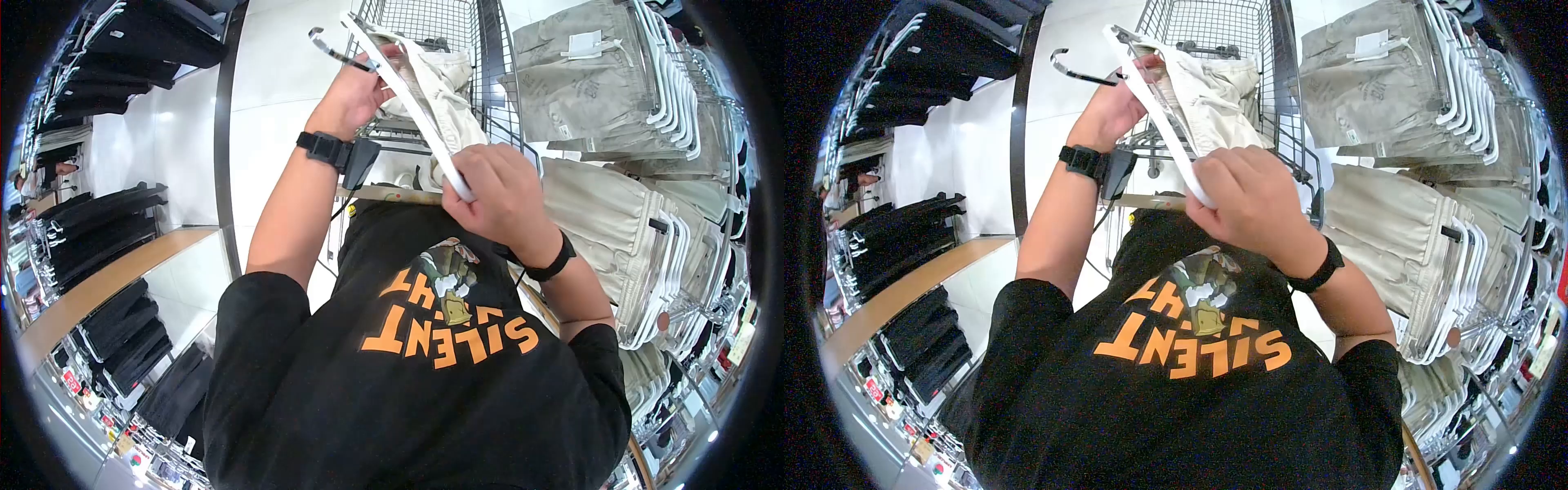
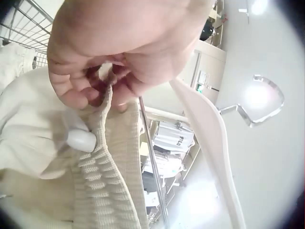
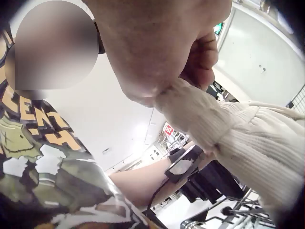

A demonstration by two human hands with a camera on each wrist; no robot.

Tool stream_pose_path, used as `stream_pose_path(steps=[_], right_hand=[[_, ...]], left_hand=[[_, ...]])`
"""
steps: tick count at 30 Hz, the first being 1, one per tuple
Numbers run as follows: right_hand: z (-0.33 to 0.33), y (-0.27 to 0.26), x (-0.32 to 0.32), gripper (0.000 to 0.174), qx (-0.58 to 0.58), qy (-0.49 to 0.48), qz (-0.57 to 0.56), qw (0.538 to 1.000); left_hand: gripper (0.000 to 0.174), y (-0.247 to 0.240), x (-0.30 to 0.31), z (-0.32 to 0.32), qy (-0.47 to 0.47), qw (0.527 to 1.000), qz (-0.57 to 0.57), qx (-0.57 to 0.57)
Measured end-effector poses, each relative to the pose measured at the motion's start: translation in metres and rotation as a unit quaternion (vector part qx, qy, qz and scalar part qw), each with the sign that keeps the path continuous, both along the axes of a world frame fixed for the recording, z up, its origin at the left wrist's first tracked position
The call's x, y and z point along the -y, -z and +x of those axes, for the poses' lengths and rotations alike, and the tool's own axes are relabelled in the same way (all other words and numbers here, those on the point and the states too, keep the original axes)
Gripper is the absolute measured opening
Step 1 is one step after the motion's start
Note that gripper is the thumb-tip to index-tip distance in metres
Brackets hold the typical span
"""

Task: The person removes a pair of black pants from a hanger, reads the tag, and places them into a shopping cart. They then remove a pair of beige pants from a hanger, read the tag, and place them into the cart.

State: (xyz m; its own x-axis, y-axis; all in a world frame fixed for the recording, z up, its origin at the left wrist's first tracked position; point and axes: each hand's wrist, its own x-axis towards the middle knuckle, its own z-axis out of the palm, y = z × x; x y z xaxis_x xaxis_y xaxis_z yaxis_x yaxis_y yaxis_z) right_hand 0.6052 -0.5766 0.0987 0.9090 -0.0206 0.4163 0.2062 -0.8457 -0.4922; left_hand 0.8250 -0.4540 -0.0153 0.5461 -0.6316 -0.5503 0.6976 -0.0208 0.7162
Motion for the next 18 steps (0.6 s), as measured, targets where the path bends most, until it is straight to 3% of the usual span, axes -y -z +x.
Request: stream_pose_path(steps=[5, 7, 10, 13, 15, 17, 18], right_hand=[[-0.007, 0.007, 0.000, 0.026, -0.059, -0.028, 0.011, 0.998], [-0.009, 0.007, -0.001, 0.029, -0.075, -0.032, 0.018, 0.997], [-0.011, 0.011, -0.004, 0.036, -0.100, -0.038, 0.036, 0.994], [-0.011, 0.011, -0.002, 0.044, -0.118, -0.049, 0.048, 0.991], [-0.011, 0.011, 0.000, 0.047, -0.126, -0.056, 0.048, 0.989], [-0.008, 0.014, 0.006, 0.053, -0.202, -0.111, 0.173, 0.958], [-0.006, 0.009, 0.010, 0.055, -0.256, -0.091, 0.192, 0.943]], left_hand=[[0.040, 0.018, -0.022, 0.017, 0.042, 0.986, -0.147, -0.064], [0.055, 0.017, -0.025, 0.020, 0.081, 0.953, -0.238, -0.169], [0.068, -0.011, -0.014, 0.012, 0.023, 0.967, -0.181, -0.177], [0.074, -0.032, -0.009, 0.002, 0.022, 0.965, -0.197, -0.173], [0.068, -0.026, -0.003, 0.004, 0.016, 0.967, -0.189, -0.169], [0.048, -0.022, 0.003, 0.007, 0.042, 0.967, -0.178, -0.177], [0.038, -0.028, 0.006, 0.005, 0.037, 0.963, -0.162, -0.211]])
